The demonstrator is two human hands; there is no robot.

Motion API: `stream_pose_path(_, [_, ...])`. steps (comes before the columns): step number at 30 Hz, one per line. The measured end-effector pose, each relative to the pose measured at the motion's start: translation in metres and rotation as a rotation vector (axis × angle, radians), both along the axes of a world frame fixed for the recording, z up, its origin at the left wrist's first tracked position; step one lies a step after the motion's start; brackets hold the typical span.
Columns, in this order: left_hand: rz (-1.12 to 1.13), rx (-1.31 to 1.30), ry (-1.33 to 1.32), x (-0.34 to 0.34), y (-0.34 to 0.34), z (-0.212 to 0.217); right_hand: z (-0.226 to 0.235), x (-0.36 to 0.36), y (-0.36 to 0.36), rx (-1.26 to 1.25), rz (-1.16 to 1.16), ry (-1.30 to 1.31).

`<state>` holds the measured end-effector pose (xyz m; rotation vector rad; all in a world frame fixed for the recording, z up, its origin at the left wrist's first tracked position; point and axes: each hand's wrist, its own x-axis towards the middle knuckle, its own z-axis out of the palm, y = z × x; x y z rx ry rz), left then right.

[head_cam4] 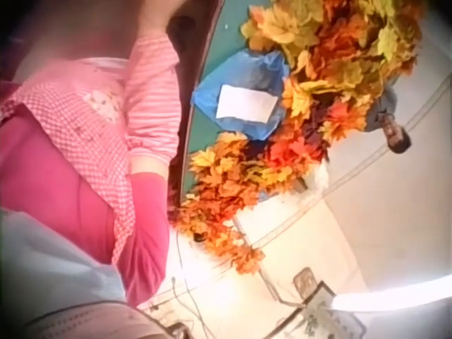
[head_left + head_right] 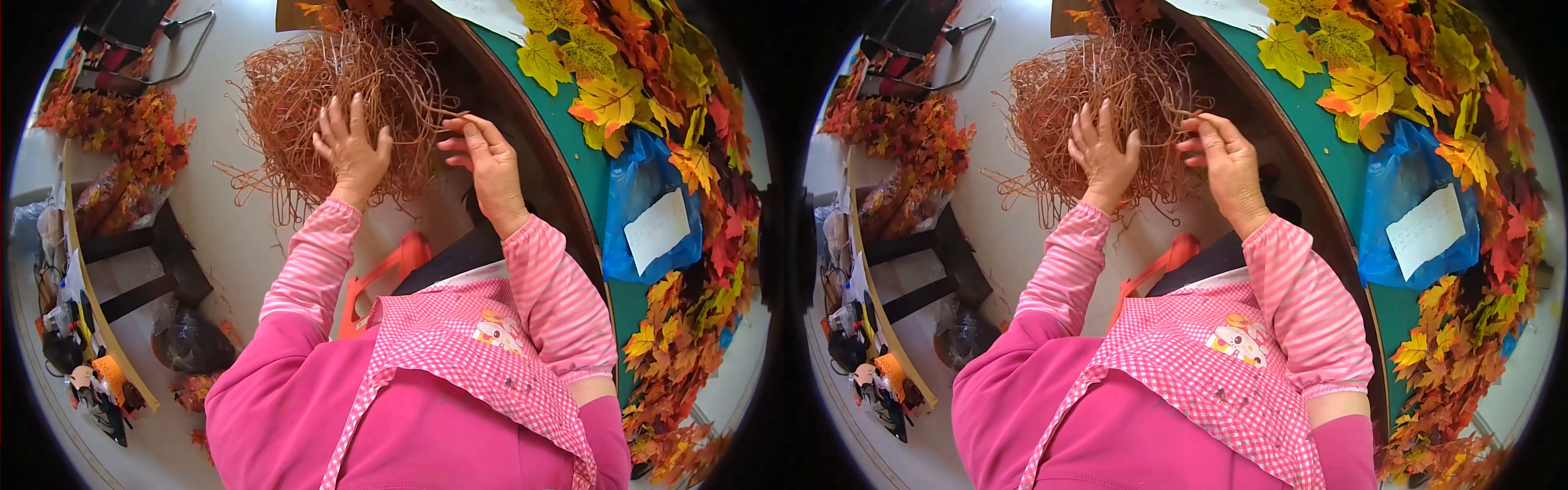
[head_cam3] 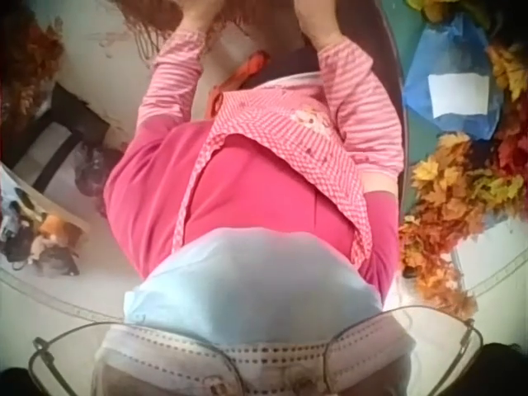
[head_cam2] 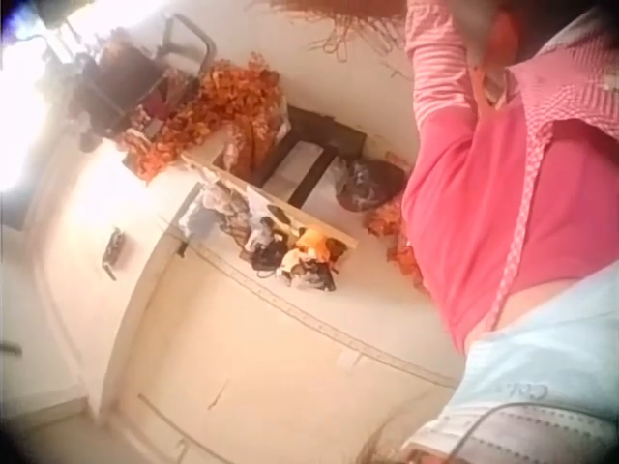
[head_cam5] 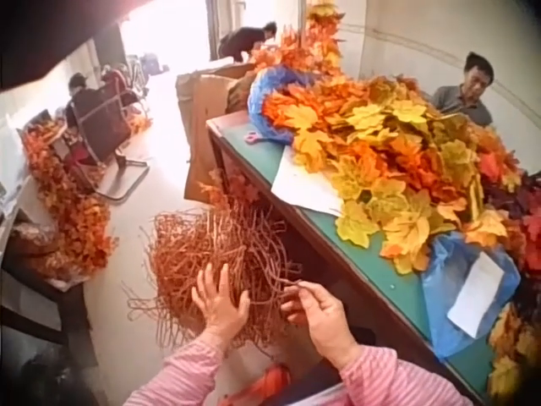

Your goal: Assembling artificial maple leaves onto plastic stems to create decorative branches.

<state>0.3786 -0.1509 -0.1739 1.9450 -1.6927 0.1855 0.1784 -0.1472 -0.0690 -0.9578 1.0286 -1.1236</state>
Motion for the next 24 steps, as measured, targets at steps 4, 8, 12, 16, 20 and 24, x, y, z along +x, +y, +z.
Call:
stream_pose_path(4, [-0.006,0.48,0.017,-0.005,-0.025,0.002,0.044,0.016,0.017,-0.113,0.175,-0.068])
stream_pose_path(8, [0.108,0.683,-0.011,-0.001,-0.042,-0.003,0.104,-0.015,0.056,-0.327,0.087,0.19])
stream_pose_path(12, [0.096,0.694,-0.074,-0.001,-0.039,-0.016,0.151,-0.084,0.105,-0.336,-0.107,-0.107])
stream_pose_path(16, [0.093,0.681,-0.068,0.002,-0.037,-0.03,0.16,-0.139,0.16,-0.413,-0.458,-0.095])
stream_pose_path(20, [0.124,0.685,-0.045,0.005,-0.04,-0.037,0.202,-0.208,0.215,-0.61,-0.448,-0.095])
stream_pose_path(24, [0.124,0.717,-0.093,0.006,-0.043,-0.03,0.229,-0.248,0.265,-0.506,-0.474,-0.18])
